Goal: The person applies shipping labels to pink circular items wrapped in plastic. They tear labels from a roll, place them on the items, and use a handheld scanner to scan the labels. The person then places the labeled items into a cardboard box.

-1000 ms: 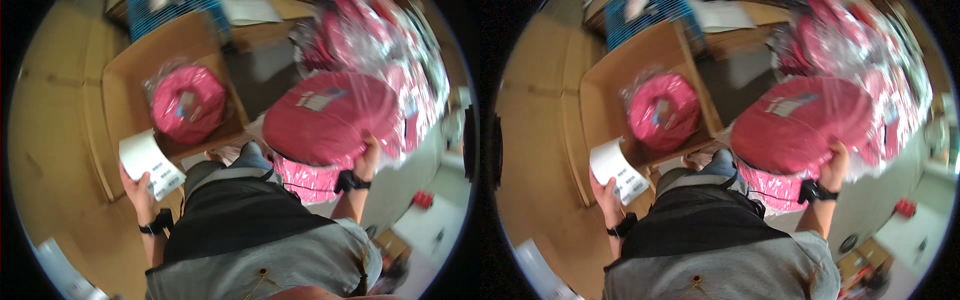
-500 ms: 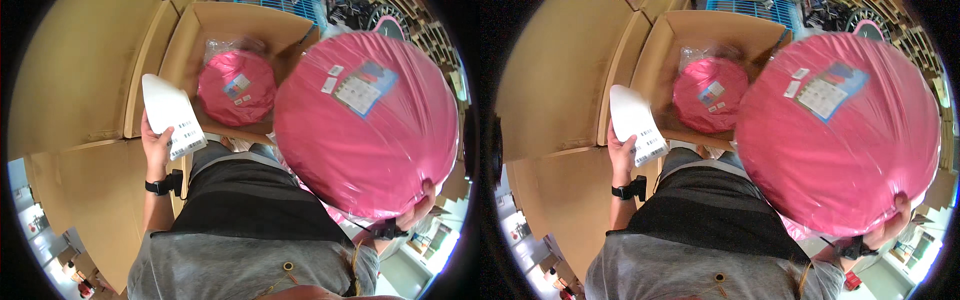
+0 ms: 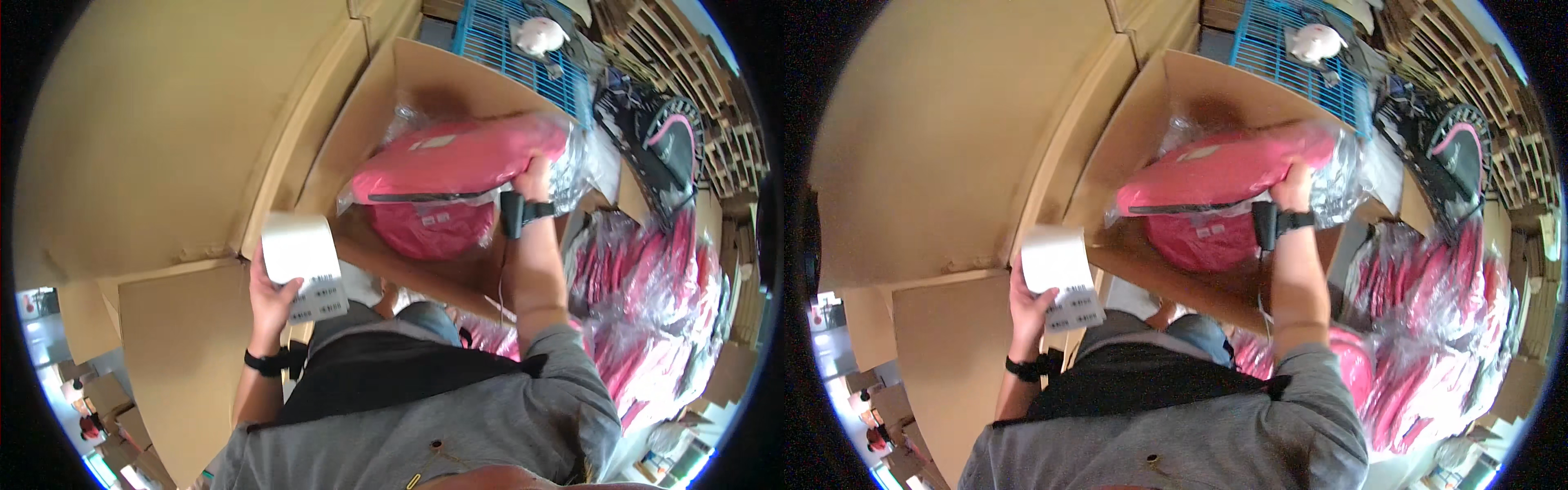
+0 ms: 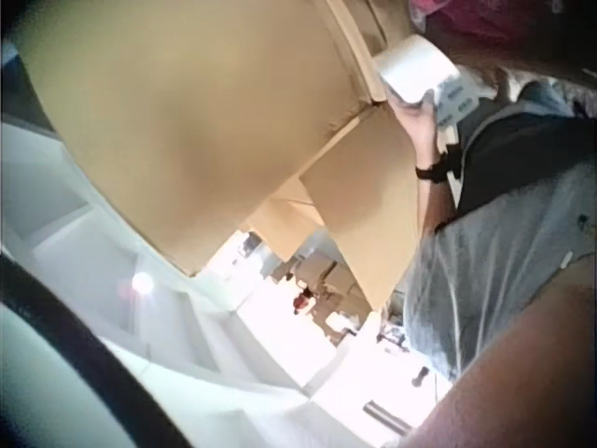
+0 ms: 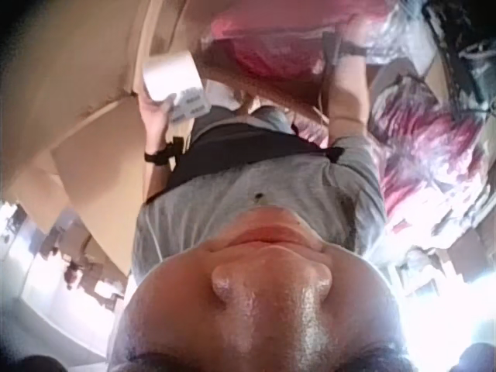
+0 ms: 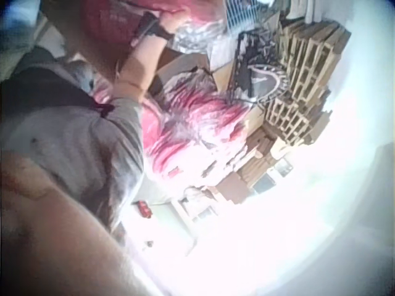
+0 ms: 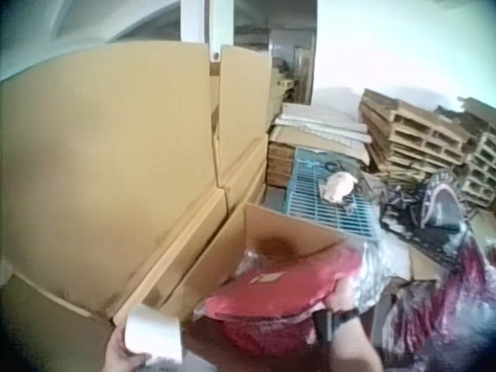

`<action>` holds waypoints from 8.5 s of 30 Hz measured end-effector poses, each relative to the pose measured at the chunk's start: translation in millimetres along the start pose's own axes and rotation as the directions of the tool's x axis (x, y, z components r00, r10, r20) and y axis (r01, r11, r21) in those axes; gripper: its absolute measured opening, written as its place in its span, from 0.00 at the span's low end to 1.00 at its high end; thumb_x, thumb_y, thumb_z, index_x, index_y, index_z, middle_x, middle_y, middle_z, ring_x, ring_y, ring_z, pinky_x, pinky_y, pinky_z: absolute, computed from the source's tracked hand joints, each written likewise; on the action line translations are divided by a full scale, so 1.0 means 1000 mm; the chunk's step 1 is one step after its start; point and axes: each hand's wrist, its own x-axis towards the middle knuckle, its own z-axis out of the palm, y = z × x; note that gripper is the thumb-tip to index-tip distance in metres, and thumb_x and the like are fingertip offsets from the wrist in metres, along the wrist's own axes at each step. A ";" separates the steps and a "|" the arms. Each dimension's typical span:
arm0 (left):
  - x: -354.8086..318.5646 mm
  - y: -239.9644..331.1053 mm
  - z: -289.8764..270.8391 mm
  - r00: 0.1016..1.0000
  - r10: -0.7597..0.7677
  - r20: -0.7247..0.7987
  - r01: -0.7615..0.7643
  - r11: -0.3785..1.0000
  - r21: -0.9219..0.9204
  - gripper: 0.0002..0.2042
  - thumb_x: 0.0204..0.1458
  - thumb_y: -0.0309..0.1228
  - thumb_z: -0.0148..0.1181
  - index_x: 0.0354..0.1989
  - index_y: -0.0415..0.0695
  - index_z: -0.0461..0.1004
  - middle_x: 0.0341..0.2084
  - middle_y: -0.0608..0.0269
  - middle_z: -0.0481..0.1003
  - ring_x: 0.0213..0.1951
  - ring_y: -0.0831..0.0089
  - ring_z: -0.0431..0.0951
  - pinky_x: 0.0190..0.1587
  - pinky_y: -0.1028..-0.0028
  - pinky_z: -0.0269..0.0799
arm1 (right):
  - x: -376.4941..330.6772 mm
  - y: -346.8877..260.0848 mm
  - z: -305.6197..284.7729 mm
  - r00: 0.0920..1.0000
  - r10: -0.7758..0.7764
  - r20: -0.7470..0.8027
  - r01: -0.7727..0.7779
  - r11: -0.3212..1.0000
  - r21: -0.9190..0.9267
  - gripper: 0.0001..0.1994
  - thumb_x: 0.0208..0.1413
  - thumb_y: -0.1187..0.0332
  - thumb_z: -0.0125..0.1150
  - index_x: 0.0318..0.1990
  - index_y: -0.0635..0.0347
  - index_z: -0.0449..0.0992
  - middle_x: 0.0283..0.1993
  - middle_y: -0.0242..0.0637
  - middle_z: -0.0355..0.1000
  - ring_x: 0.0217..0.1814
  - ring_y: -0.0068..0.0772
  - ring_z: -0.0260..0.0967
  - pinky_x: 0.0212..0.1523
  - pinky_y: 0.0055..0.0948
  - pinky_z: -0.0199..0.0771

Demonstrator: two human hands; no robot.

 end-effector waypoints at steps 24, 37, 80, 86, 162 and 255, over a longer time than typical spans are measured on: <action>0.029 -0.008 0.002 0.954 -0.120 0.273 0.074 0.982 0.173 0.37 0.37 0.18 0.57 0.59 0.35 0.47 0.47 0.57 0.63 0.49 0.70 0.66 0.53 0.70 0.61 | 0.035 0.252 -0.272 0.893 0.291 -0.342 -0.397 0.867 -0.300 0.21 0.47 0.63 0.58 0.48 0.62 0.66 0.43 0.37 0.68 0.37 0.33 0.66 0.37 0.34 0.68; 0.030 0.011 0.160 0.590 0.239 0.771 -0.040 0.963 -0.267 0.37 0.40 0.19 0.58 0.60 0.37 0.45 0.51 0.57 0.61 0.53 0.70 0.62 0.56 0.70 0.58 | -0.308 0.058 -0.183 0.952 -0.306 0.014 0.213 0.630 -0.747 0.09 0.54 0.74 0.52 0.41 0.67 0.70 0.38 0.32 0.71 0.41 0.20 0.67 0.44 0.20 0.66; -0.093 0.015 0.283 0.282 -0.172 0.944 0.320 0.944 0.076 0.22 0.45 0.24 0.57 0.49 0.36 0.59 0.40 0.58 0.69 0.41 0.73 0.70 0.45 0.73 0.65 | -0.352 -0.023 -0.151 0.959 -0.281 -0.022 0.282 0.957 0.063 0.12 0.57 0.72 0.44 0.47 0.64 0.65 0.43 0.36 0.69 0.43 0.26 0.68 0.42 0.24 0.71; -0.100 0.011 0.284 0.479 0.161 0.863 -0.339 0.941 0.013 0.33 0.41 0.32 0.62 0.55 0.36 0.53 0.44 0.50 0.65 0.47 0.66 0.65 0.48 0.68 0.63 | -0.352 -0.015 -0.143 0.971 -0.239 0.002 0.239 0.970 -0.048 0.13 0.57 0.71 0.44 0.49 0.64 0.65 0.44 0.35 0.69 0.44 0.26 0.68 0.42 0.25 0.70; -0.102 0.024 0.255 0.171 0.018 0.985 -0.461 0.885 0.064 0.05 0.43 0.24 0.59 0.27 0.34 0.74 0.21 0.58 0.74 0.25 0.80 0.73 0.28 0.77 0.68 | -0.358 -0.001 -0.116 0.572 -0.607 0.552 0.556 -0.208 -0.805 0.03 0.40 0.74 0.58 0.26 0.62 0.73 0.28 0.39 0.69 0.33 0.41 0.66 0.36 0.33 0.67; -0.204 -0.102 0.314 0.130 -0.676 0.725 -0.189 0.701 0.687 0.06 0.44 0.19 0.58 0.32 0.31 0.73 0.27 0.62 0.74 0.30 0.79 0.72 0.35 0.81 0.68 | -0.415 0.173 -0.589 0.065 -0.819 -0.570 -0.420 0.496 -0.760 0.27 0.46 0.61 0.58 0.52 0.66 0.61 0.52 0.51 0.60 0.56 0.49 0.54 0.57 0.43 0.50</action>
